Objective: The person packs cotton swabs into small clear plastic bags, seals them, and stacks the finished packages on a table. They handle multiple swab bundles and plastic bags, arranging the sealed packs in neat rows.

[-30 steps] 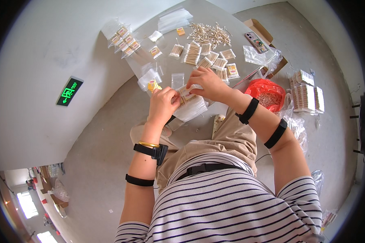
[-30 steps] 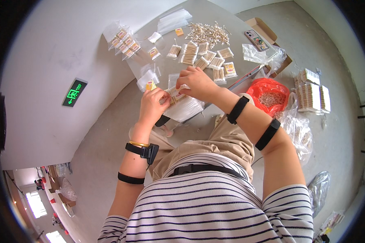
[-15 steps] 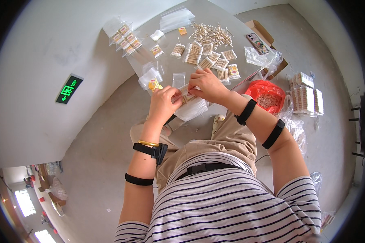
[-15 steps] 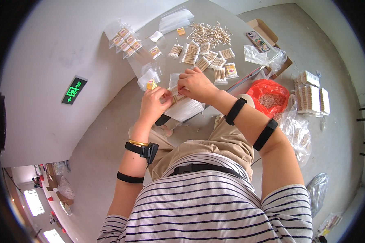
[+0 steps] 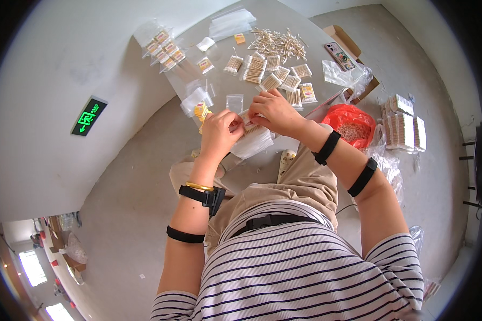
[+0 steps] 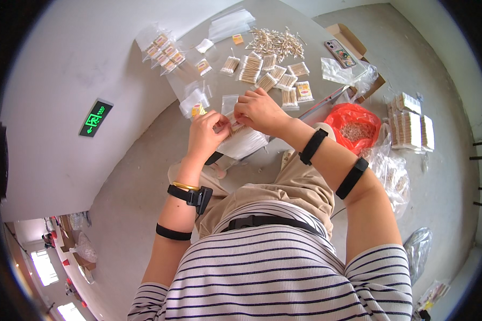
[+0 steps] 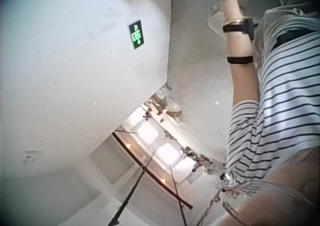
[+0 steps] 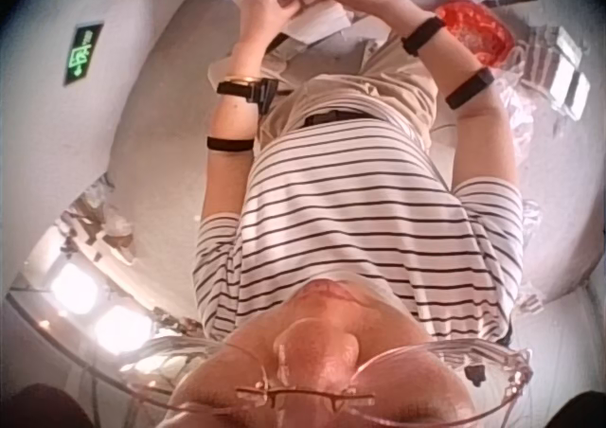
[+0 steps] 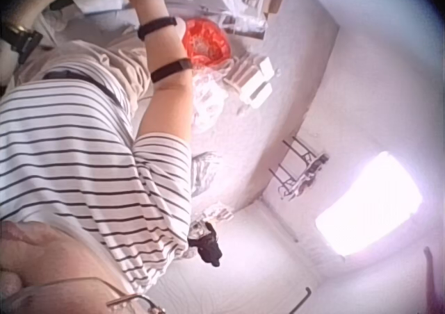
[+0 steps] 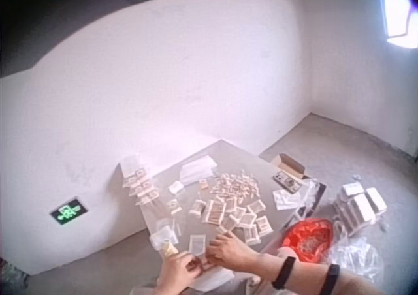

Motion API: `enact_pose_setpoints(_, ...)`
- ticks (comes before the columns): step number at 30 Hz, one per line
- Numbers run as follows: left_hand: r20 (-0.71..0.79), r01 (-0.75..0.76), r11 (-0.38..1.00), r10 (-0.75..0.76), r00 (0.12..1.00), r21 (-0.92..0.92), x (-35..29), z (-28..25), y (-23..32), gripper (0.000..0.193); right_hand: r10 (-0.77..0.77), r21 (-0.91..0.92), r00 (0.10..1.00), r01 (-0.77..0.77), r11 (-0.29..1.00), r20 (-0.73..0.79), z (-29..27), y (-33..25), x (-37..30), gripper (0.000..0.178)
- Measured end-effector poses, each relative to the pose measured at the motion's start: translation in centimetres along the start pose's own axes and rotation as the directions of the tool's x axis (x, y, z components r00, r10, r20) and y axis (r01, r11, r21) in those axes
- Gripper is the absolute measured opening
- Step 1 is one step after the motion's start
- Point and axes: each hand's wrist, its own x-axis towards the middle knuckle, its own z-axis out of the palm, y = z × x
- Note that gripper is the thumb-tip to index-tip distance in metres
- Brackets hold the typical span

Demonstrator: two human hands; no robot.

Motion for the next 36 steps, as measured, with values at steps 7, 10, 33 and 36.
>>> enact_pose_setpoints(7, 0.011, -0.01, 1.0, 0.01, 1.0, -0.019, 0.3, 0.1, 0.4, 0.01, -0.016, -0.048, 1.0, 0.015, 0.999, -0.017, 0.2, 0.1, -0.1, 0.008)
enact_pose_setpoints(10, 0.021, -0.041, 0.998, 0.04, 0.999, 0.05, 0.5, 0.2, 0.7, 0.01, -0.017, -0.079, 1.0, 0.017, 0.997, -0.005, 0.3, 0.1, 0.0, 0.007)
enact_pose_setpoints(33, 0.022, 0.118, 0.978, -0.116, 0.993, -0.172, -0.1, 0.3, 0.2, 0.009, 0.097, 0.011, 0.993, -0.096, 0.995, -0.06, -0.7, 0.9, -1.6, 0.008)
enact_pose_setpoints(36, 0.017, 0.097, 0.987, -0.095, 0.995, -0.132, -0.2, 0.2, 0.2, 0.01, 0.1, 0.025, 0.994, -0.099, 0.995, -0.053, -0.6, 0.7, -1.3, 0.007)
